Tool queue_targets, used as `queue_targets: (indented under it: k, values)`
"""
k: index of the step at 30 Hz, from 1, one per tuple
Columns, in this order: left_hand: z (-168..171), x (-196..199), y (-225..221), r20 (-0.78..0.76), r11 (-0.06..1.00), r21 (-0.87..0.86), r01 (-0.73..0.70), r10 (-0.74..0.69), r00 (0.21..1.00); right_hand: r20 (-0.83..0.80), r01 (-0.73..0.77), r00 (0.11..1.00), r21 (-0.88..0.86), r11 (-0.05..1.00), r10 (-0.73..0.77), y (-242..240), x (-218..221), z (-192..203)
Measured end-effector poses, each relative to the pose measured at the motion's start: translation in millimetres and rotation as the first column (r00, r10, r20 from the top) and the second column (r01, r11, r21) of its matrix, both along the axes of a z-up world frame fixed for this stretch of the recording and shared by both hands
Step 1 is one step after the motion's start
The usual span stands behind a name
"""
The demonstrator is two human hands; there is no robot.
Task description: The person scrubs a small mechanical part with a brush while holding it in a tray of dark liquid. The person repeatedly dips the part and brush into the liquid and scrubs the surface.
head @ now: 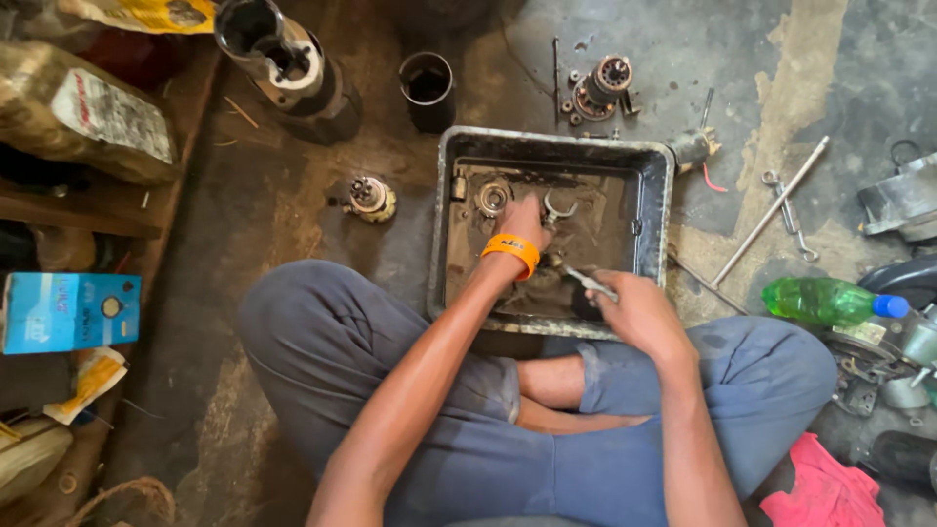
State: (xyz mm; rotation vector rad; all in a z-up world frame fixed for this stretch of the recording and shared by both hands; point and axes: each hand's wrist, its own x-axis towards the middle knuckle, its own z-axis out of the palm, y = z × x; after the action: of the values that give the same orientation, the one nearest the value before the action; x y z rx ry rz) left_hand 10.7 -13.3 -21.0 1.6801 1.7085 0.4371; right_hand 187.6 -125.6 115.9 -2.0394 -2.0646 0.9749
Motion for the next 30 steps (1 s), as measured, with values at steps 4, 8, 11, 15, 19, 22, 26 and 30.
queue_targets:
  k: [4, 8, 11, 15, 19, 22, 26, 30]
  values:
    - [-35, 3, 6, 0.076, 0.996, -0.083, -0.010, 0.016, 0.997, -0.041, -0.045, 0.998, 0.017, 0.999, 0.046, -4, 3, -6]
    - [-52, 1, 14, 0.085, 0.990, -0.135, -0.034, 0.046, 0.995, -0.069, 0.129, 0.987, -0.176, 0.976, -0.143, 1, 4, -3]
    - [-59, 3, 8, 0.087, 0.974, -0.220, 0.051, -0.032, 0.996, -0.123, 0.185, 0.977, 0.085, 0.979, -0.174, -2, 5, -4]
    - [-56, 8, 6, 0.088, 0.984, -0.177, -0.003, 0.019, 0.996, -0.099, 0.177, 0.981, 0.083, 0.981, -0.169, 2, -6, -19]
    - [-50, 6, 0, 0.109, 0.989, -0.146, 0.006, 0.010, 0.994, -0.090, 0.143, 0.988, 0.217, 0.965, -0.127, 0, -15, -37]
    - [-39, 5, 0, 0.085, 0.996, -0.083, 0.013, -0.006, 0.996, -0.103, 0.171, 0.983, 0.254, 0.952, -0.149, 4, -11, -38]
    - [-26, 4, -7, -0.007, 0.997, 0.048, 0.055, -0.055, 0.998, -0.066, 0.102, 0.994, 0.265, 0.959, -0.087, 1, -7, -38]
    - [-14, 1, -12, 0.031, 0.988, 0.124, 0.090, -0.094, 0.995, -0.134, 0.172, 0.981, 0.284, 0.943, -0.138, -1, -6, -48]
